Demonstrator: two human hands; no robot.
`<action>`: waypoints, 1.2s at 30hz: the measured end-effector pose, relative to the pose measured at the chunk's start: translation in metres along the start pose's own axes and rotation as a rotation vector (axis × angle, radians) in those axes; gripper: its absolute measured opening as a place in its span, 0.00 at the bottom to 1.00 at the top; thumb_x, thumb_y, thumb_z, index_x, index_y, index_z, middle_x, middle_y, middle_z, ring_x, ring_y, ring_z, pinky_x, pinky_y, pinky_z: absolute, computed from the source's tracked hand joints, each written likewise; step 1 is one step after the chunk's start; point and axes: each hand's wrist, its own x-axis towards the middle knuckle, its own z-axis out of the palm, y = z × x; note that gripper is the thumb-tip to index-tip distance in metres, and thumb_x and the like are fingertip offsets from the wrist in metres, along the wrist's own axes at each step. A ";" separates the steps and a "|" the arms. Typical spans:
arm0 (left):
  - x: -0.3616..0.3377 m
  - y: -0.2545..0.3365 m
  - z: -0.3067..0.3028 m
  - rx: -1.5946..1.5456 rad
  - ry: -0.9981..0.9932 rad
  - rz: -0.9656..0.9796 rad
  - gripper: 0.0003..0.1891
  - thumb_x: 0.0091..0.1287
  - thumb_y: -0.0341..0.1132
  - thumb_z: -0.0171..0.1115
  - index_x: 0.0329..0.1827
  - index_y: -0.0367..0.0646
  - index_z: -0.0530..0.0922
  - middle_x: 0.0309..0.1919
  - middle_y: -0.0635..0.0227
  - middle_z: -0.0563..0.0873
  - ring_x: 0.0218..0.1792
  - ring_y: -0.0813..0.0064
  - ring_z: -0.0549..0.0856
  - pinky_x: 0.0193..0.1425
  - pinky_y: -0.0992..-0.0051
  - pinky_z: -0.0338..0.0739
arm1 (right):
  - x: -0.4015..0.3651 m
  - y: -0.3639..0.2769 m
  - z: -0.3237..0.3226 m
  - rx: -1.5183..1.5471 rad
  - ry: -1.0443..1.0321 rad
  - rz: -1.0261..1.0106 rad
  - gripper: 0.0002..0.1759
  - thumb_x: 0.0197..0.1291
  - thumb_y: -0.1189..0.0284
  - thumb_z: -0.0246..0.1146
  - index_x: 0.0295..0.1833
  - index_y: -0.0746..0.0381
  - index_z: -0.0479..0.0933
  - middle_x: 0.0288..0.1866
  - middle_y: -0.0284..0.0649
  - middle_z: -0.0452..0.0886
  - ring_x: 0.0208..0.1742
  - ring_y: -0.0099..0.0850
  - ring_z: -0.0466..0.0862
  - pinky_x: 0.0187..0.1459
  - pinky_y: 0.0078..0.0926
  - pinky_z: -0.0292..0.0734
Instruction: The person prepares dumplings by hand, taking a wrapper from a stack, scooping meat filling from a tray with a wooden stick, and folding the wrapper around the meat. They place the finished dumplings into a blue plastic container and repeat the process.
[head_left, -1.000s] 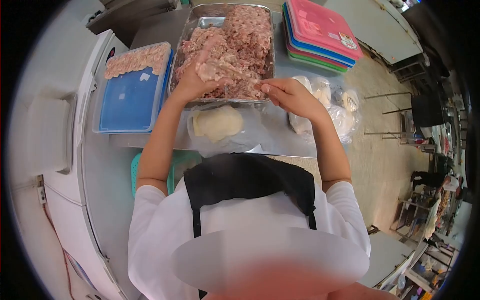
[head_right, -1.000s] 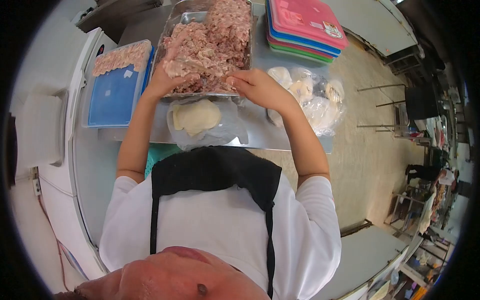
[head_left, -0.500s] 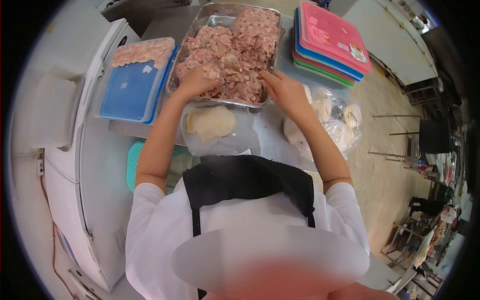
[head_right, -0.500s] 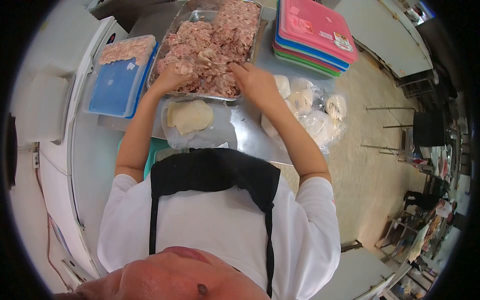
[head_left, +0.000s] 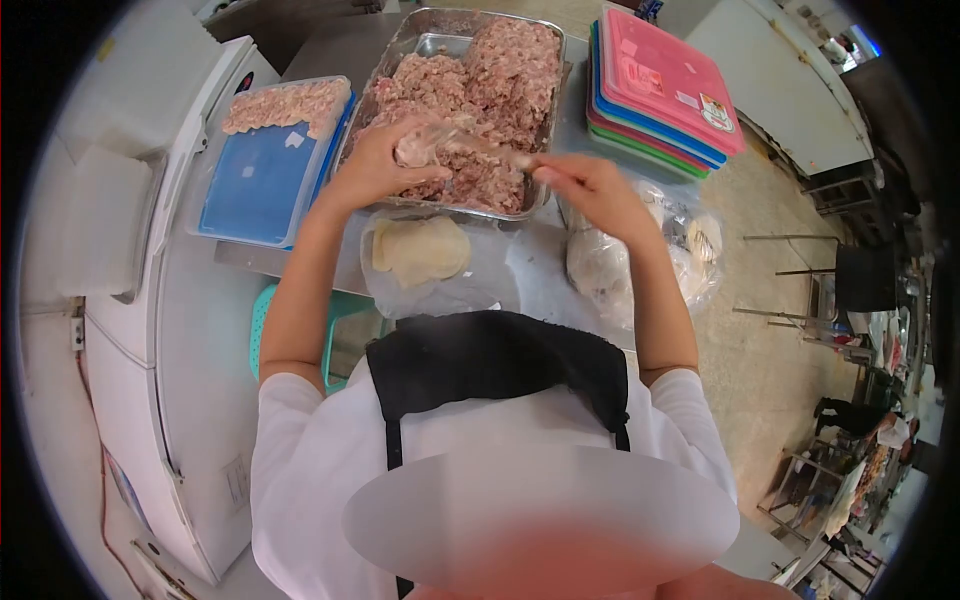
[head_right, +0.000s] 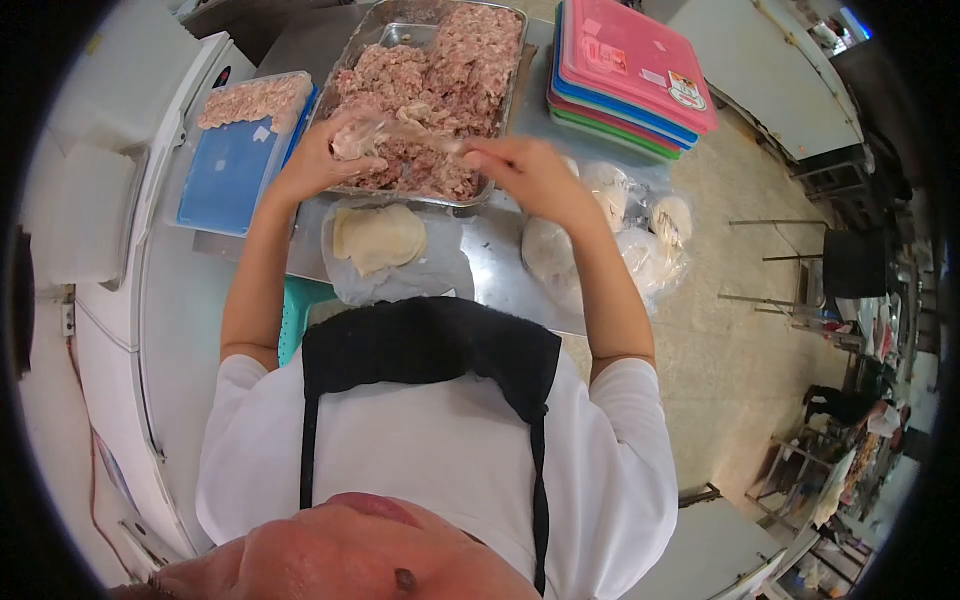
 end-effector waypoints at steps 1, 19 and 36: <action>0.001 -0.010 0.000 0.002 -0.027 0.038 0.32 0.52 0.45 0.76 0.59 0.41 0.76 0.53 0.54 0.83 0.56 0.63 0.81 0.62 0.68 0.72 | 0.003 -0.003 0.015 -0.007 -0.032 -0.032 0.19 0.68 0.63 0.59 0.58 0.64 0.78 0.51 0.47 0.84 0.49 0.28 0.82 0.52 0.24 0.75; -0.021 -0.038 -0.055 -0.245 -0.071 0.111 0.34 0.52 0.43 0.77 0.59 0.36 0.75 0.48 0.61 0.84 0.48 0.73 0.82 0.55 0.73 0.74 | 0.011 -0.093 0.051 -0.356 0.186 -0.060 0.16 0.66 0.64 0.60 0.52 0.63 0.79 0.41 0.51 0.82 0.42 0.47 0.82 0.42 0.36 0.76; -0.056 -0.127 -0.144 -0.077 -0.062 0.116 0.25 0.51 0.42 0.76 0.50 0.40 0.80 0.42 0.63 0.85 0.43 0.71 0.82 0.46 0.71 0.76 | 0.063 -0.121 0.144 -0.385 0.270 -0.042 0.16 0.64 0.65 0.61 0.54 0.58 0.80 0.43 0.46 0.84 0.41 0.45 0.83 0.41 0.37 0.77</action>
